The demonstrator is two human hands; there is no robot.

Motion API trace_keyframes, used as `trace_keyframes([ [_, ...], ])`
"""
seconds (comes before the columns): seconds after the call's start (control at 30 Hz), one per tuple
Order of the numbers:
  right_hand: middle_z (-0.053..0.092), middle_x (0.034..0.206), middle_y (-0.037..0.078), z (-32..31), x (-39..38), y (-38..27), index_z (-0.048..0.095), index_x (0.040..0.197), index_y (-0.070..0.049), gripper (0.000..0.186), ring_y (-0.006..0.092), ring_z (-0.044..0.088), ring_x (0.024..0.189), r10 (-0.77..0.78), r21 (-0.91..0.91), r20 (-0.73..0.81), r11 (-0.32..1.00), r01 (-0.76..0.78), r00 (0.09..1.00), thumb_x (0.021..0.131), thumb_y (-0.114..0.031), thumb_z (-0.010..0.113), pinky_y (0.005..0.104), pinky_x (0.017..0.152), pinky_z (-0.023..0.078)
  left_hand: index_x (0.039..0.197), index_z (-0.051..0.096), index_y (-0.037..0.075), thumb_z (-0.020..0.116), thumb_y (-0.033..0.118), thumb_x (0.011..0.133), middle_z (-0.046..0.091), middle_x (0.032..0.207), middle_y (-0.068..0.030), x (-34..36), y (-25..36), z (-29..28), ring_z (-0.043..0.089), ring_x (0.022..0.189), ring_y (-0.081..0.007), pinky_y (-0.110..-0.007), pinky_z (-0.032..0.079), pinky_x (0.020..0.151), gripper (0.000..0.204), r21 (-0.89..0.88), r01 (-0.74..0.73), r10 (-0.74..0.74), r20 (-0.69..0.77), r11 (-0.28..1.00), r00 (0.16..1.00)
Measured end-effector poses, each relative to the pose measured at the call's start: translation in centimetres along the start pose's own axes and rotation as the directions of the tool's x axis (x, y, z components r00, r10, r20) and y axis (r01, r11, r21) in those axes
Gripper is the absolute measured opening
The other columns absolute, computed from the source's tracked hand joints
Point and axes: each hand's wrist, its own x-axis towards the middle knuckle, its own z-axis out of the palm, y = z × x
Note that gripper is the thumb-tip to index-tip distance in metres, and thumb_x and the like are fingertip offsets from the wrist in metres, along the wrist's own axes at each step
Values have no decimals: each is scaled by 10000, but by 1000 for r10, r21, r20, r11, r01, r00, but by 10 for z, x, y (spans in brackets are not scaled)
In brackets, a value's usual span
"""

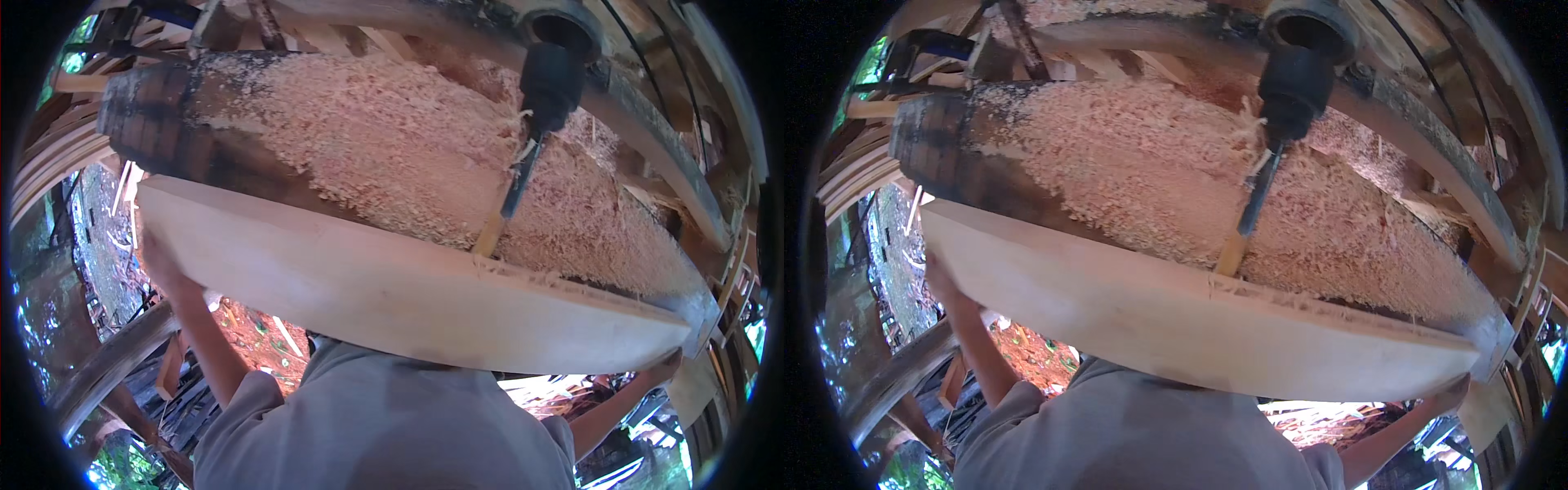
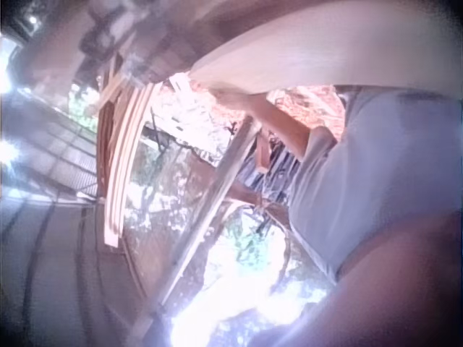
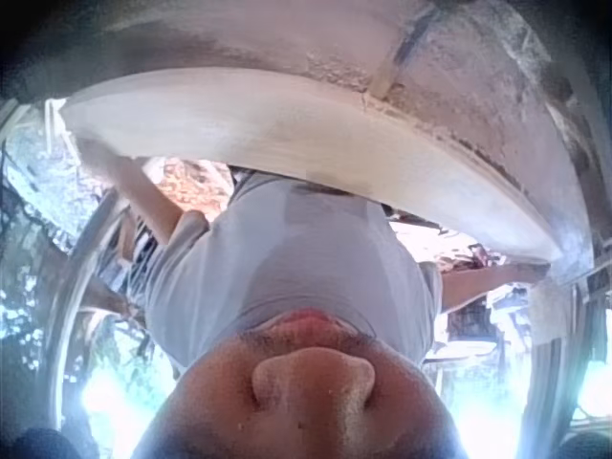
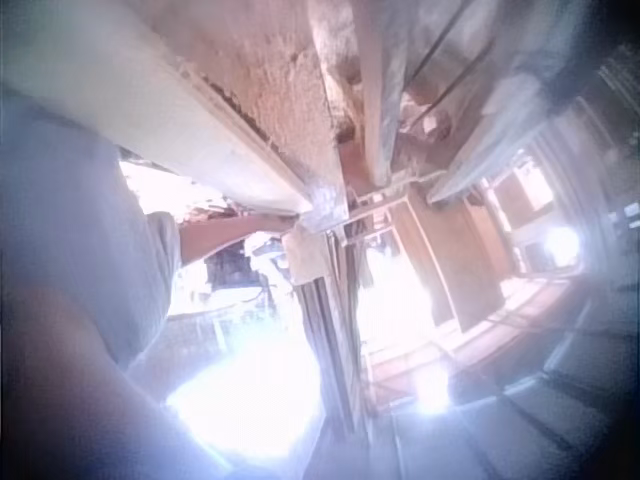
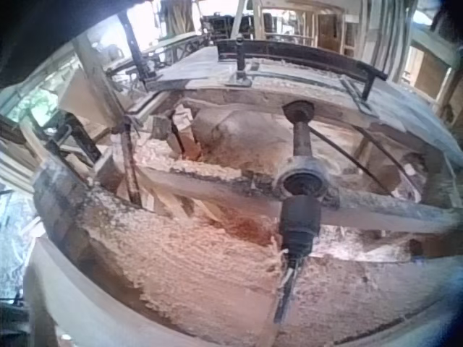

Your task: The person routes a long channel into a wooden board using a power router mounted on a guide rail, holding the board in place with both hands while moving it through the bit.

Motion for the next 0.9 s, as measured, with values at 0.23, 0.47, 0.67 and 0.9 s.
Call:
trace_keyframes([
  [0.23, 596, 1385, 184, 65, 35, 3, 618, 1297, 51, 435, 277, 587, 1246, -542, -697, -77, 629, 344, 837, 1050, -238, 408, 426, 1106, 443, 1318, 636, 46, 458, 326, 1044, 723, 1142, -121, -38, 71, -12, 721, 952, -228, -372, 576, 816, 430, -50, -64, 66, 46, 997, 997],
  [0.47, 590, 1404, 207, 261, -149, 8, 599, 1366, 1, 554, 378, 544, 1311, -523, -696, 465, 283, 660, 714, 1069, -397, 353, 504, 1128, 399, 1310, 637, 52, 412, 398, 1051, 724, 1114, -142, -30, 69, -13, 717, 977, -241, -381, 570, 847, 487, 46, -70, 67, 65, 997, 996],
  [0.67, 551, 1422, 283, 384, -259, 3, 574, 1361, 75, 710, 501, 462, 1369, -369, -585, 746, 33, 810, 554, 995, -501, 378, 618, 1145, 333, 1404, 548, 1, 479, 396, 1032, 673, 1216, -194, 14, 14, -18, 714, 928, -305, -388, 613, 779, 547, -127, -21, 15, -46, 992, 999],
  [0.9, 574, 1393, 289, 383, -261, 8, 601, 1327, 65, 695, 541, 461, 1350, -381, -626, 703, 71, 777, 601, 975, -503, 409, 661, 1119, 331, 1256, 683, -3, 673, 494, 936, 736, 1142, -152, 59, -64, -33, 712, 980, -264, -380, 594, 857, 591, 67, -206, 216, -312, 976, 925],
])
